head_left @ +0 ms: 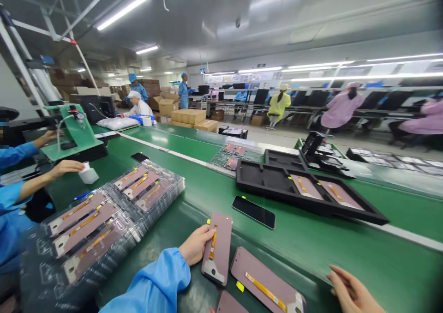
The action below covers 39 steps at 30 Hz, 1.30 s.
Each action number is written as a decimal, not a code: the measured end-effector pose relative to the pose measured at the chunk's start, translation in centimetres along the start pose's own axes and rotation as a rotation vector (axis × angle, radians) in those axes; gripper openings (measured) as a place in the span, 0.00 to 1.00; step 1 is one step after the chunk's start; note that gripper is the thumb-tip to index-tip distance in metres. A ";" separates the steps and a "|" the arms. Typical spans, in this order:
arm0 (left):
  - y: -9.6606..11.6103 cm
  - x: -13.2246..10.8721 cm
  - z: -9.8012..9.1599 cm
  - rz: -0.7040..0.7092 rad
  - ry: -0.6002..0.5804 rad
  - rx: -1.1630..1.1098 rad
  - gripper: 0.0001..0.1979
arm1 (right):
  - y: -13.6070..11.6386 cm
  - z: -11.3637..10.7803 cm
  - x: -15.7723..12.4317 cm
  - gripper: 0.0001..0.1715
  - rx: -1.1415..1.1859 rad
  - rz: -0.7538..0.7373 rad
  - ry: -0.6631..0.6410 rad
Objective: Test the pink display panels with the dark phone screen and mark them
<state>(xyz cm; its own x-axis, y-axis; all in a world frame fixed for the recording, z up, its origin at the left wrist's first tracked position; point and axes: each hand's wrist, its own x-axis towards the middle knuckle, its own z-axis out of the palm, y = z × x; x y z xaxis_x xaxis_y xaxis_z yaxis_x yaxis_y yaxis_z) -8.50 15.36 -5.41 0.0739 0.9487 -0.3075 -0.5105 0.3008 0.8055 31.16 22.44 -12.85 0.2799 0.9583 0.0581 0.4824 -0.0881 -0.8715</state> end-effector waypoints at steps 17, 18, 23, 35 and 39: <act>1.2 0.0 -0.1 0.009 -0.046 0.046 0.16 | -2.6 0.9 -1.1 0.33 -0.014 -0.029 0.030; 1.2 0.0 -0.1 0.008 -0.047 0.046 0.16 | -2.6 0.9 -1.1 0.33 -0.017 -0.034 0.033; 1.4 -0.1 -0.1 0.004 -0.046 0.050 0.17 | -2.2 0.9 -1.0 0.33 -0.030 -0.059 0.036; 1.4 -0.2 0.0 0.008 -0.049 0.038 0.15 | -2.7 0.8 -1.2 0.30 -0.059 -0.133 0.055; 1.4 -0.2 0.1 0.005 -0.049 0.036 0.15 | -2.6 0.8 -1.2 0.30 -0.075 -0.147 0.053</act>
<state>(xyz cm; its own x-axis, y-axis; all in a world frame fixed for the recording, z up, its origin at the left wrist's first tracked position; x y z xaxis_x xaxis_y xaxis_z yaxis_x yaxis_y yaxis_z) -9.19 15.60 -4.17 0.1132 0.9537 -0.2787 -0.4799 0.2981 0.8251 28.90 21.72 -11.08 0.2441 0.9469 0.2090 0.5817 0.0295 -0.8129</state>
